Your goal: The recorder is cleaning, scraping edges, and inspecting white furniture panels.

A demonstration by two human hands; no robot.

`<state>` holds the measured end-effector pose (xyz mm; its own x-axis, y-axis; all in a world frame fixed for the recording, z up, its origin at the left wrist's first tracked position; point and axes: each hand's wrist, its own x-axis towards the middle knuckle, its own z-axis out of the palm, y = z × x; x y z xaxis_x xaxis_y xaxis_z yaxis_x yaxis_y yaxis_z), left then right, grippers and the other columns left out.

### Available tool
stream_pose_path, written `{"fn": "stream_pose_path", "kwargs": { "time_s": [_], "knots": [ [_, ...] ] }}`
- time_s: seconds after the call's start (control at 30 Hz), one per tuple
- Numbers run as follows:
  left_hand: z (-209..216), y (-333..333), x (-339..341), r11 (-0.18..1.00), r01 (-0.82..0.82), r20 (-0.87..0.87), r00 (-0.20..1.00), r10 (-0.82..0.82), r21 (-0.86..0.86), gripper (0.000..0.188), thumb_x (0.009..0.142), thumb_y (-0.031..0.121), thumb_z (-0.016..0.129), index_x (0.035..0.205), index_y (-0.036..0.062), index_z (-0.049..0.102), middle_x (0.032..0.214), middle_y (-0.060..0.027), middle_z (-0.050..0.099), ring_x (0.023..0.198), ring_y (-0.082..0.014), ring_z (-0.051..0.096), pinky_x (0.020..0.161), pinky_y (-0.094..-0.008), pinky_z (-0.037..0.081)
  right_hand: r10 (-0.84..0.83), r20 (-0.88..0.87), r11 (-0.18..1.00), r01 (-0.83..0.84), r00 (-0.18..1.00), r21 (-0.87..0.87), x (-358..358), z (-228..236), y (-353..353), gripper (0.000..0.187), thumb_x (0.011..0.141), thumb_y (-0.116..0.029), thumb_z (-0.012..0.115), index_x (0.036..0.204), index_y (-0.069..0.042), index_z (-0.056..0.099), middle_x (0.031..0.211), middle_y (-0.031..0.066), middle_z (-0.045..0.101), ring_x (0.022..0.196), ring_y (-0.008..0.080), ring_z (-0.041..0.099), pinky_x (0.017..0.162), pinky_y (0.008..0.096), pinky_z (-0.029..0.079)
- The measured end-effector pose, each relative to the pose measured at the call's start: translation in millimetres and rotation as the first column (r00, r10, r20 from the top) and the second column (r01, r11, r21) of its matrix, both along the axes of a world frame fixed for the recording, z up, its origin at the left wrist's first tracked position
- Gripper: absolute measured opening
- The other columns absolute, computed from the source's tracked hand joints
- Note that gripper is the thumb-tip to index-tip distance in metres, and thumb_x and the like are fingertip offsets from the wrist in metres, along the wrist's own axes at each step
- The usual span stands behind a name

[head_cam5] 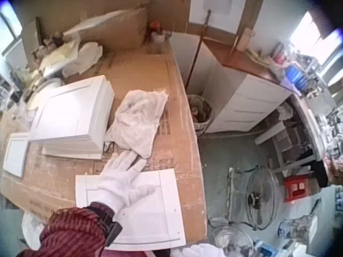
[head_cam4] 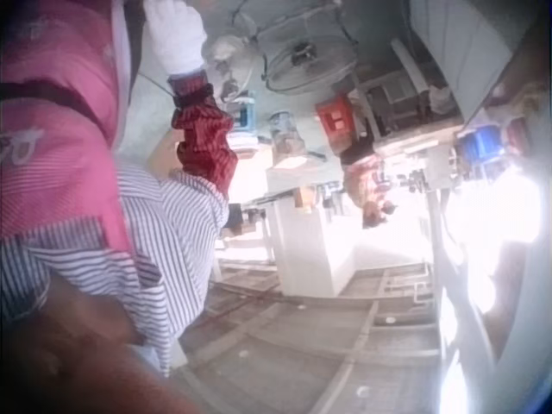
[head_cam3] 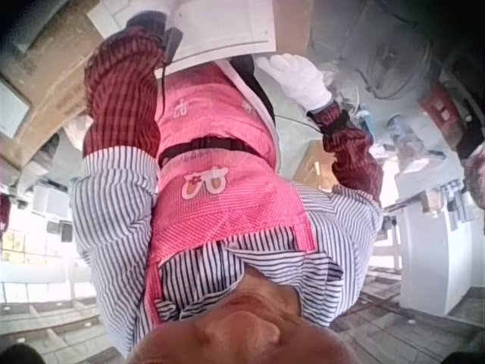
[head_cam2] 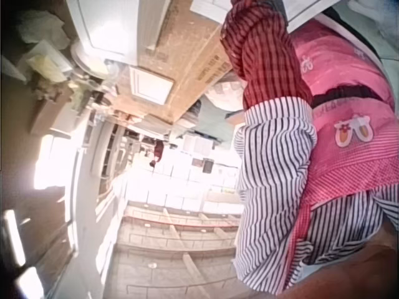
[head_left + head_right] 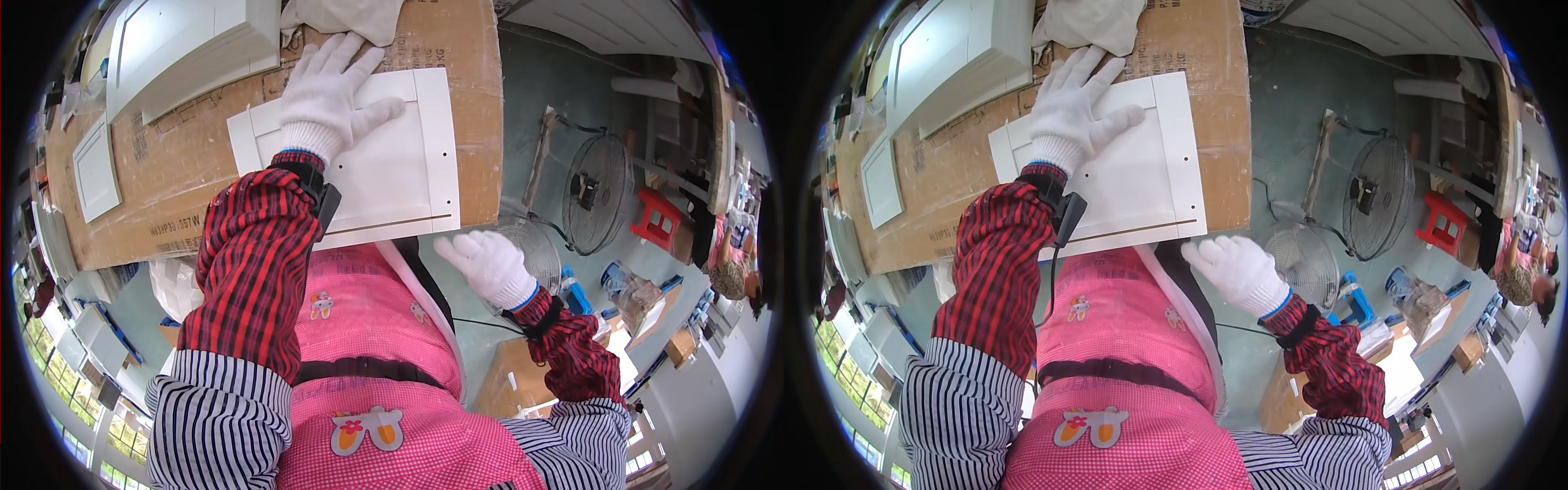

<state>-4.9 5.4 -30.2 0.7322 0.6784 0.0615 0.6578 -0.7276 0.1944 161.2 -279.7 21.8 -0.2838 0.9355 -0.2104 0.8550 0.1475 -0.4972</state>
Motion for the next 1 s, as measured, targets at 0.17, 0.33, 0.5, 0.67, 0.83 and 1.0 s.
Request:
{"fn": "stream_pose_path", "kwargs": {
  "time_s": [0.17,0.33,0.5,0.67,0.83,1.0],
  "knots": [
    [0.4,-1.5,2.4,1.000,0.015,0.009,1.000,-0.015,0.023,0.082,0.087,0.067,0.069,0.152,0.0182,0.056,0.163,-0.0081,0.044,0.153,-0.0260,0.037,0.129,-0.0457,0.025,-0.131,-0.050,0.987,0.135,0.990,0.086,-0.6,-7.1,-4.2,0.047,0.081,-0.006,0.062,0.127,-0.012,0.066,0.092,0.0051,0.060,0.082,0.0257,0.066,0.071,0.0377,0.055],
    [1.4,-2.7,3.0,1.000,-0.003,-0.005,1.000,0.003,-0.020,0.081,0.087,0.064,0.070,0.153,0.0201,0.054,0.165,-0.0094,0.042,0.153,-0.0333,0.036,0.127,-0.0470,0.027,-0.162,0.009,0.981,0.160,0.987,0.107,-4.0,-7.7,10.0,0.044,0.082,-0.006,0.063,0.125,-0.011,0.067,0.096,0.0062,0.063,0.085,0.0258,0.068,0.071,0.0377,0.055],
    [1.8,-2.0,1.5,1.000,0.001,-0.009,1.000,-0.001,-0.014,0.082,0.086,0.064,0.070,0.154,0.0203,0.054,0.165,-0.0090,0.042,0.153,-0.0329,0.035,0.127,-0.0468,0.027,-0.170,-0.006,0.980,0.170,0.985,0.107,-4.2,-10.3,6.9,0.044,0.082,-0.005,0.063,0.125,-0.011,0.066,0.096,0.0068,0.062,0.086,0.0265,0.067,0.071,0.0388,0.055],
    [3.1,-2.4,3.3,1.000,-0.003,-0.004,1.000,0.002,-0.023,0.083,0.086,0.064,0.070,0.154,0.0194,0.054,0.166,-0.0079,0.041,0.153,-0.0325,0.036,0.128,-0.0467,0.027,-0.234,-0.035,0.968,0.237,0.971,0.081,-6.9,-10.2,6.0,0.049,0.078,-0.001,0.064,0.126,-0.011,0.069,0.091,0.0078,0.062,0.086,0.0294,0.066,0.072,0.0403,0.055],
    [1.8,-2.4,2.4,1.000,-0.004,-0.034,0.999,0.003,-0.019,0.083,0.087,0.066,0.070,0.154,0.0196,0.053,0.167,-0.0077,0.040,0.153,-0.0325,0.035,0.128,-0.0467,0.026,-0.243,-0.063,0.965,0.248,0.968,0.086,-8.4,-12.4,5.4,0.048,0.078,0.001,0.064,0.125,-0.010,0.069,0.091,0.0087,0.061,0.085,0.0305,0.066,0.072,0.0405,0.055],
    [2.9,-2.1,2.3,1.000,-0.007,-0.032,0.999,0.007,-0.017,0.084,0.087,0.067,0.069,0.155,0.0208,0.052,0.167,-0.0078,0.040,0.154,-0.0324,0.035,0.128,-0.0467,0.026,-0.200,-0.028,0.975,0.201,0.979,0.090,-6.0,-12.2,4.2,0.048,0.080,-0.001,0.064,0.126,-0.009,0.067,0.094,0.0081,0.063,0.088,0.0302,0.066,0.075,0.0410,0.055]
  ]
}}
